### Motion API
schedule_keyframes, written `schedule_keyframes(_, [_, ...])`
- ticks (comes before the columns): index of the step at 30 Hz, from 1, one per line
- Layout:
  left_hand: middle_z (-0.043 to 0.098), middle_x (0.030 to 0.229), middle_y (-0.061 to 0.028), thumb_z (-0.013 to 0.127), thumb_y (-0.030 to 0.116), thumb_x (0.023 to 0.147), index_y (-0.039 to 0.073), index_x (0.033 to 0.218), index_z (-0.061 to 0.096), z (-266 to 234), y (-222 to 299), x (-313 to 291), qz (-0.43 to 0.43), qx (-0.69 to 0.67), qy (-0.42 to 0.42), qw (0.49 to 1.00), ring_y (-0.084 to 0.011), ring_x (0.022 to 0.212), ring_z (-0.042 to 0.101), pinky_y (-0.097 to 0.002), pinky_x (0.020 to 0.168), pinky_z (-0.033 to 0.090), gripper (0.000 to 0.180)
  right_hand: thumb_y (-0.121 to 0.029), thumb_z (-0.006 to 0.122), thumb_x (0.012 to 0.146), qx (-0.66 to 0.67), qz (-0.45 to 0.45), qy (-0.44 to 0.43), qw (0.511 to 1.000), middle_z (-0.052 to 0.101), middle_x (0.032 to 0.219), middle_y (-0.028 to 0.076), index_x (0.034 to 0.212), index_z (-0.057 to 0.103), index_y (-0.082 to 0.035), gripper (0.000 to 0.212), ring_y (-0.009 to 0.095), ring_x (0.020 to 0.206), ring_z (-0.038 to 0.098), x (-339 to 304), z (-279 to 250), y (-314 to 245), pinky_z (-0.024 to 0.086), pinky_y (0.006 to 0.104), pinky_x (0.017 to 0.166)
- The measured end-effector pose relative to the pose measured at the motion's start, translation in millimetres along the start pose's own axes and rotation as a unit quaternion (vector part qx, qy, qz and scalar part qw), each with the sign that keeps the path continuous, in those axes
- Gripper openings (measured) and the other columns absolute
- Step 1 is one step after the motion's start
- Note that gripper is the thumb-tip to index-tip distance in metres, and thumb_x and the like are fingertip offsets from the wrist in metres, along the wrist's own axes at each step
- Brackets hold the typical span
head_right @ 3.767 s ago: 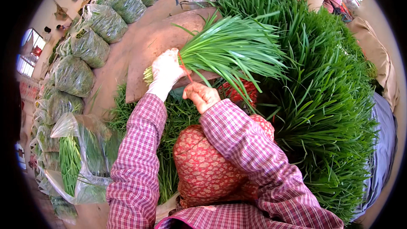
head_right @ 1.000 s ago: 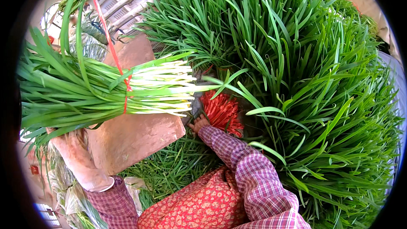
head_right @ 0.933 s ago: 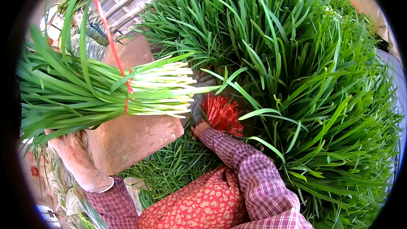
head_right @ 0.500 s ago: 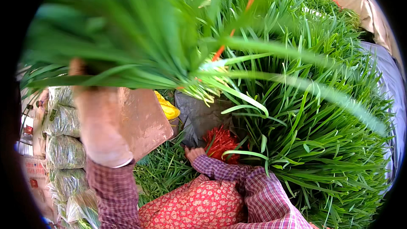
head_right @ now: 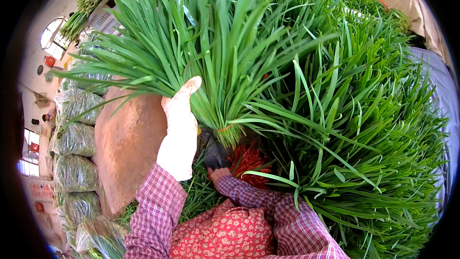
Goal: The person cleans and sorts leeks by hand, ties them into bundles with red plastic strings, and places the finished bundles into large clear plastic bags.
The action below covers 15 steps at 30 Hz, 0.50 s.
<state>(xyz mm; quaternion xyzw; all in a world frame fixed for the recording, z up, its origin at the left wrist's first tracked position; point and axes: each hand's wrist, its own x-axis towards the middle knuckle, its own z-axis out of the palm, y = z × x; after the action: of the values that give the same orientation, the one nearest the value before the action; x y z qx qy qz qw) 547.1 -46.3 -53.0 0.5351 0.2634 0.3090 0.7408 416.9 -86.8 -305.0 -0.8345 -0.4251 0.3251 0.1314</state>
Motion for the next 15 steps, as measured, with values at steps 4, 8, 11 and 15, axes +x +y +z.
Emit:
schedule_keyframes(4, [0.061,0.114,-0.0056,0.078,-0.007,0.061,0.002,0.127,0.048,-20,1,30,-0.004,0.052,-0.021,0.998,-0.0172,0.098,0.059,-0.0294,0.094,0.042,0.073,-0.014,0.055,0.079,-0.027,-0.036,0.047,0.998,0.065,0.093,0.015,0.122,0.048,-0.010,0.044,0.030,0.082,0.065,7,1,-10,0.050,0.0415,0.068])
schedule_keyframes(8, [0.060,0.115,-0.0085,0.076,0.000,0.067,0.001,0.133,0.040,-13,31,29,-0.007,0.164,-0.110,0.980,-0.0160,0.100,0.059,-0.0329,0.100,0.037,0.075,-0.014,0.053,0.080,-0.059,-0.036,0.059,0.996,0.066,0.093,0.014,0.119,0.050,-0.012,0.039,0.028,0.082,0.065,14,-10,3,0.050,0.0414,0.069])
schedule_keyframes(11, [0.030,0.143,-0.0232,0.078,0.005,0.068,0.000,0.142,0.024,-38,81,10,-0.012,0.120,-0.189,0.975,-0.0270,0.135,0.028,-0.0371,0.107,0.030,0.091,-0.016,0.050,0.082,-0.074,-0.052,0.061,0.994,0.067,0.090,0.013,0.118,0.051,-0.014,0.036,0.028,0.082,0.065,18,-12,-3,0.051,0.0416,0.067])
schedule_keyframes(15, [0.060,0.116,-0.0098,0.063,0.023,0.081,0.000,0.121,0.055,-86,133,-49,0.049,0.242,-0.333,0.910,-0.0213,0.113,0.054,-0.0334,0.101,0.038,0.046,-0.016,0.049,0.083,-0.128,-0.051,0.003,0.990,0.067,0.089,0.012,0.119,0.053,-0.014,0.036,0.028,0.083,0.066,16,-46,8,0.051,0.0410,0.066])
